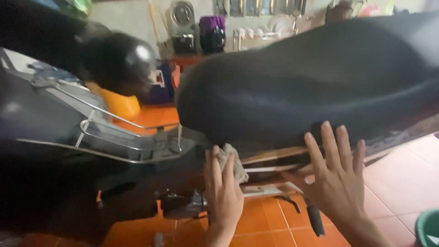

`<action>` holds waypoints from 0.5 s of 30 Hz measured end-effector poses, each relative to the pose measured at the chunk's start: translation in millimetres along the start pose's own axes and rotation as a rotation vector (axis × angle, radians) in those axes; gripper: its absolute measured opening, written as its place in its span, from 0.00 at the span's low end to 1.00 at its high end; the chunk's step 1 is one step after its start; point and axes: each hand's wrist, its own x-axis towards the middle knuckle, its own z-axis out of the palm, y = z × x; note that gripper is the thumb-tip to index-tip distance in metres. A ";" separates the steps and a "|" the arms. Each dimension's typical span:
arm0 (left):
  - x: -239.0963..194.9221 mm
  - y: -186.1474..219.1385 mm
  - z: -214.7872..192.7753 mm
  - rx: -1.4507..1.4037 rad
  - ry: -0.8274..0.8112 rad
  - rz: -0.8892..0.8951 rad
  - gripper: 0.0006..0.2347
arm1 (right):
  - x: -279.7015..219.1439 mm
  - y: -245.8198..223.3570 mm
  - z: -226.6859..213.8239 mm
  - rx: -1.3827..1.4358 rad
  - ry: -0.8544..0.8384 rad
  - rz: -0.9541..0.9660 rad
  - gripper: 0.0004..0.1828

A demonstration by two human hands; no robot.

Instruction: The person wipes the body of a black motorcycle with a cloth. They clean the front fairing, the area around the handlebars, and the side panels near the seat.

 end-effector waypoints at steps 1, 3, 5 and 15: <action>-5.1 14.0 4.6 -0.007 -0.012 -0.007 0.23 | -7.9 6.0 0.8 -0.003 -0.015 -0.002 0.55; -4.4 45.5 11.5 -0.116 0.081 -0.146 0.29 | -16.1 22.8 0.8 0.076 -0.088 -0.023 0.59; -0.6 70.7 17.0 -0.119 0.060 -0.093 0.29 | -21.0 39.7 -1.9 0.099 -0.066 0.006 0.60; 5.8 84.8 13.8 0.068 0.057 0.095 0.19 | -52.4 92.1 -6.6 0.180 -0.116 0.082 0.55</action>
